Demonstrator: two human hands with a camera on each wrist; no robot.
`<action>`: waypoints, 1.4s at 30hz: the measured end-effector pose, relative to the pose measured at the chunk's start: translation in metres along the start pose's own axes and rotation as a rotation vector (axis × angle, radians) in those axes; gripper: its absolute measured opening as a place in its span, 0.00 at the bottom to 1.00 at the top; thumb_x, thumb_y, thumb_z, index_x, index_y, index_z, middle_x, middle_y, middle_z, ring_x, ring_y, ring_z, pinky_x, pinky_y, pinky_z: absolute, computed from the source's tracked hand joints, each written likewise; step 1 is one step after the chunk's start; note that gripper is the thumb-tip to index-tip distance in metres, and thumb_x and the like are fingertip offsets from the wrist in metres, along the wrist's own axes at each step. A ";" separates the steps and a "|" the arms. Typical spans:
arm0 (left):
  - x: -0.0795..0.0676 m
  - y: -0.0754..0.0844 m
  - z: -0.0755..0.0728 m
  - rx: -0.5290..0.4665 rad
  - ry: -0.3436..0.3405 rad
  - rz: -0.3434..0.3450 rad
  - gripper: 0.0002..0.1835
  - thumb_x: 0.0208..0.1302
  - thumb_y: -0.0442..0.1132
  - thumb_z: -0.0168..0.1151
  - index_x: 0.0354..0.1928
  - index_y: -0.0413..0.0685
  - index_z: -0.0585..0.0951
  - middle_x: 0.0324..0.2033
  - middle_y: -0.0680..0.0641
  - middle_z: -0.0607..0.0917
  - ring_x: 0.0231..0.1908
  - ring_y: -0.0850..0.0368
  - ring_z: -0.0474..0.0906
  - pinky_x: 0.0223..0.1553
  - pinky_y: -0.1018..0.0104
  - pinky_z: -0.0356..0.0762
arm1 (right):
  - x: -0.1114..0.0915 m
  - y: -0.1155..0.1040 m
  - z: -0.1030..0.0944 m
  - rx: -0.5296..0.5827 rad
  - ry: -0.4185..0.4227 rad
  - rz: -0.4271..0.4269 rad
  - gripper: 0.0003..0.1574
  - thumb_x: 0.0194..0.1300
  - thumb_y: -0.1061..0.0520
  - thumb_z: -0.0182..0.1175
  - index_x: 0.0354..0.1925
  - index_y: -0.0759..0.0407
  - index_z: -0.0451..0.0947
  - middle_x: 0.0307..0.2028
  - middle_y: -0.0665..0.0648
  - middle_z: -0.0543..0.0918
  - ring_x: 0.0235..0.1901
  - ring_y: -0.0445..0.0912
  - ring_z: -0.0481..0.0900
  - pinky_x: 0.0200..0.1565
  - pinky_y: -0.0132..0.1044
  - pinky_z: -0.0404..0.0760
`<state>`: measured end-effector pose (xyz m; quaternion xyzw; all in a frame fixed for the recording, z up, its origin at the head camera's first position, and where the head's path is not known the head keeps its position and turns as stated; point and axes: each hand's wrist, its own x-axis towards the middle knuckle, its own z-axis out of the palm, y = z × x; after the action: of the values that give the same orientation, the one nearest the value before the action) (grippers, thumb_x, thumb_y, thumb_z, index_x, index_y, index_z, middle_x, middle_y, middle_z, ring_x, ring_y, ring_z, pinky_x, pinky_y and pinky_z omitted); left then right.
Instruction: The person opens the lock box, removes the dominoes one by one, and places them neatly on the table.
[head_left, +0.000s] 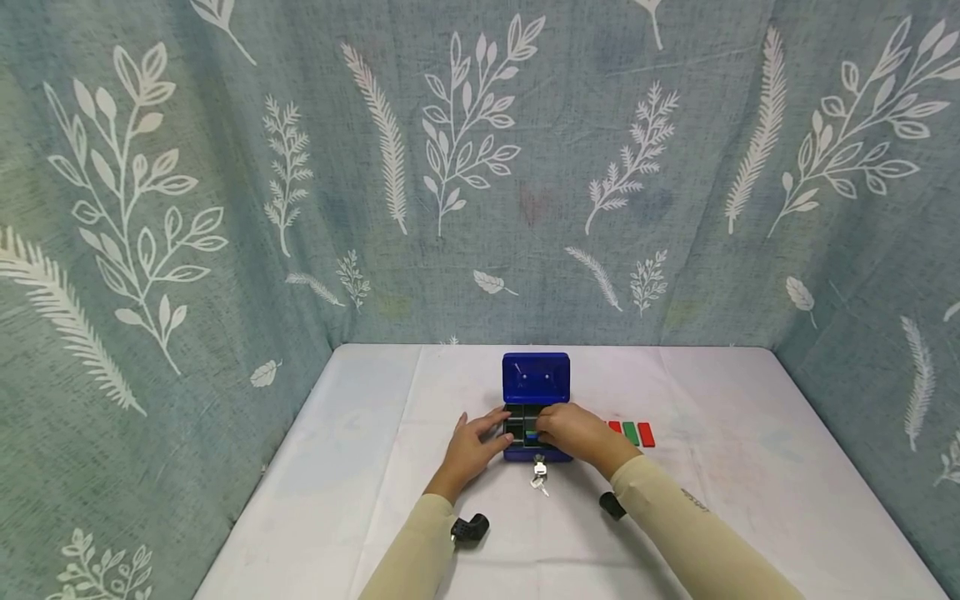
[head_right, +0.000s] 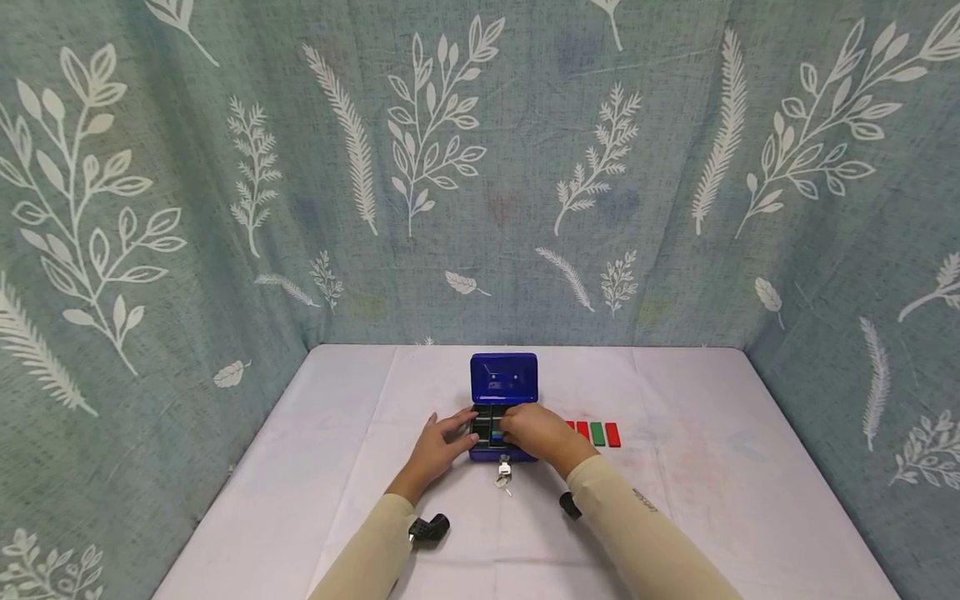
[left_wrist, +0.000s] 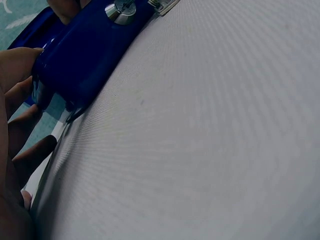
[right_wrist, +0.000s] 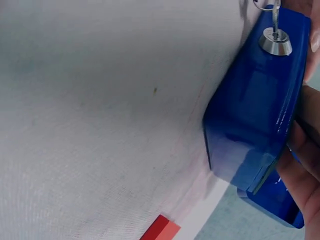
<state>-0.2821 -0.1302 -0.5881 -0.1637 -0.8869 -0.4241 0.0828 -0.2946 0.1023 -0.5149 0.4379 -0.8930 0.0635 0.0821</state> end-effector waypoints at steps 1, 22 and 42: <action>0.000 0.000 0.000 0.001 0.003 0.004 0.25 0.61 0.54 0.65 0.59 0.57 0.81 0.61 0.58 0.77 0.63 0.56 0.70 0.72 0.45 0.38 | 0.000 0.000 0.000 -0.015 0.002 0.000 0.04 0.59 0.55 0.70 0.35 0.52 0.86 0.32 0.47 0.84 0.32 0.41 0.81 0.40 0.35 0.84; 0.000 -0.001 0.001 0.000 0.015 0.019 0.25 0.60 0.52 0.66 0.58 0.54 0.81 0.60 0.56 0.77 0.62 0.55 0.71 0.72 0.45 0.39 | -0.002 -0.006 0.004 -0.043 -0.037 0.091 0.06 0.65 0.53 0.65 0.38 0.54 0.83 0.36 0.49 0.83 0.37 0.43 0.80 0.46 0.37 0.83; -0.001 0.002 0.000 0.012 -0.011 0.003 0.26 0.61 0.54 0.65 0.60 0.54 0.80 0.62 0.56 0.76 0.63 0.55 0.70 0.72 0.45 0.37 | -0.009 -0.006 0.005 0.314 0.128 0.347 0.04 0.65 0.54 0.65 0.39 0.51 0.83 0.34 0.45 0.84 0.36 0.40 0.79 0.47 0.41 0.82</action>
<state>-0.2808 -0.1293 -0.5866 -0.1667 -0.8897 -0.4176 0.0794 -0.2845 0.1049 -0.5216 0.2802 -0.9271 0.2421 0.0573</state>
